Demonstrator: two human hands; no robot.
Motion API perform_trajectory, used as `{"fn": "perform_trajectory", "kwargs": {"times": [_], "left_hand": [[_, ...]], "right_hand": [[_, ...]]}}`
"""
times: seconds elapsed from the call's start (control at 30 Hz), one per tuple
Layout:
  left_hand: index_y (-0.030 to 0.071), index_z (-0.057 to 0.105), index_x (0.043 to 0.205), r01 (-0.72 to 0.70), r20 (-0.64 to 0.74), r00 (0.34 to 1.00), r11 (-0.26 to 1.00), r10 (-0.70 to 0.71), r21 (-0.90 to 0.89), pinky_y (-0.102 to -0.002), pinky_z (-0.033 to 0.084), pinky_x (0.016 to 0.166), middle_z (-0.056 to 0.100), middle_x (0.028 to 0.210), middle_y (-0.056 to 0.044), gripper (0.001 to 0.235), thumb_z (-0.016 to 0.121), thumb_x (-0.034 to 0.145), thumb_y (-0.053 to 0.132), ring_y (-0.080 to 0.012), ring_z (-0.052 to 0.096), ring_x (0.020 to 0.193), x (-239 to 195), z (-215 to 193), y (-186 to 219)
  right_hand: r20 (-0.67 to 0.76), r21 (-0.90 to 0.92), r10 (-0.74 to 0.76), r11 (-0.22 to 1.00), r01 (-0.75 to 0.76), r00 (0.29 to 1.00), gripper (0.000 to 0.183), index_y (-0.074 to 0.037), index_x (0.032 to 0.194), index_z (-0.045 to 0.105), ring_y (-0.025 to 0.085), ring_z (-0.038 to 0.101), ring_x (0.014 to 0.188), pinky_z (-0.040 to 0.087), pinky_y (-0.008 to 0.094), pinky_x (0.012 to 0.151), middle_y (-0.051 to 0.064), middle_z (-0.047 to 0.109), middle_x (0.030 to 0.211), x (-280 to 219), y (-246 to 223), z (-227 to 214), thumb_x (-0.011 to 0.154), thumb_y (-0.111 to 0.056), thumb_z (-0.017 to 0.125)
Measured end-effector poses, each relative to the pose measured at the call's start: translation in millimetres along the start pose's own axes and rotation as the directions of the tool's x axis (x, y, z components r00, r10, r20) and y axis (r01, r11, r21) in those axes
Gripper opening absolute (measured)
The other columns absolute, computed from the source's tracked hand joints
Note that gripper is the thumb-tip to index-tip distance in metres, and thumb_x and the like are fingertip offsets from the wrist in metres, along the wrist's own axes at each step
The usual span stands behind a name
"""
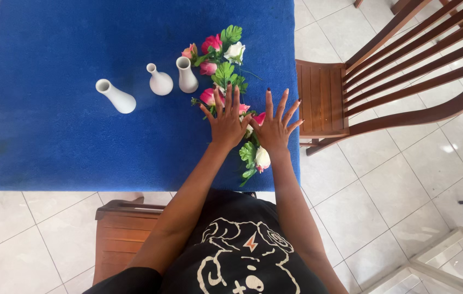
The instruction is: The person arranges artificial flowers and leaves into three small white vases on a blue table.
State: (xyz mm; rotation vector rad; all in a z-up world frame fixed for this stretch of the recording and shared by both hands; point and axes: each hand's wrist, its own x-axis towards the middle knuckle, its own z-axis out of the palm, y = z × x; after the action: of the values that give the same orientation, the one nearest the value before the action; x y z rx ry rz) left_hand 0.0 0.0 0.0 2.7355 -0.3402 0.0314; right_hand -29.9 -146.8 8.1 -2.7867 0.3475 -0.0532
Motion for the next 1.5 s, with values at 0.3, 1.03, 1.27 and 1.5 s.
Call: {"fn": "perform_trajectory", "kwargs": {"times": [0.3,1.03,1.27,1.5], "left_hand": [[0.014,0.008,0.165,-0.021,-0.023,1.0,0.999,0.021,-0.026,-0.082,-0.006,0.111,0.002,0.173,-0.007,0.088,0.047,0.101,0.061,-0.0403,-0.01,0.157,2,1,2],[0.014,0.008,0.165,0.007,-0.046,0.999,1.0,-0.008,-0.014,-0.084,-0.006,0.11,0.004,0.173,-0.006,0.09,0.049,0.1,0.061,-0.0408,-0.007,0.157,-3,4,-9],[0.011,0.012,0.165,0.007,-0.143,0.99,1.0,-0.007,0.003,-0.084,-0.002,0.11,0.01,0.173,-0.008,0.087,0.05,0.101,0.057,-0.0397,0.0,0.158,-13,2,-17],[0.009,0.012,0.166,-0.111,-0.177,0.982,0.965,0.07,-0.236,-0.072,0.013,0.121,0.014,0.174,-0.011,0.075,0.048,0.108,0.039,-0.0395,0.009,0.161,-18,0,-69]], "right_hand": [[-0.041,0.023,-0.011,1.0,0.012,0.999,0.098,-0.033,0.166,0.017,0.051,-0.019,0.152,-0.001,0.088,0.106,0.014,-0.01,0.172,-2,2,-2,0.088,-0.072,0.064],[-0.034,-0.018,-0.016,1.0,0.016,0.999,0.1,-0.033,0.165,0.017,0.05,-0.019,0.152,-0.003,0.088,0.106,0.015,-0.01,0.171,-7,-8,-2,0.087,-0.074,0.065],[-0.033,-0.02,-0.049,0.999,0.049,0.998,0.099,-0.031,0.166,0.016,0.053,-0.018,0.151,0.0,0.088,0.105,0.017,-0.009,0.171,-13,-26,-4,0.09,-0.066,0.066],[-0.075,0.013,-0.074,0.997,0.075,0.994,0.088,-0.016,0.165,0.024,0.05,-0.012,0.154,0.001,0.084,0.112,0.019,-0.002,0.171,-21,-39,11,0.098,-0.056,0.066]]}}
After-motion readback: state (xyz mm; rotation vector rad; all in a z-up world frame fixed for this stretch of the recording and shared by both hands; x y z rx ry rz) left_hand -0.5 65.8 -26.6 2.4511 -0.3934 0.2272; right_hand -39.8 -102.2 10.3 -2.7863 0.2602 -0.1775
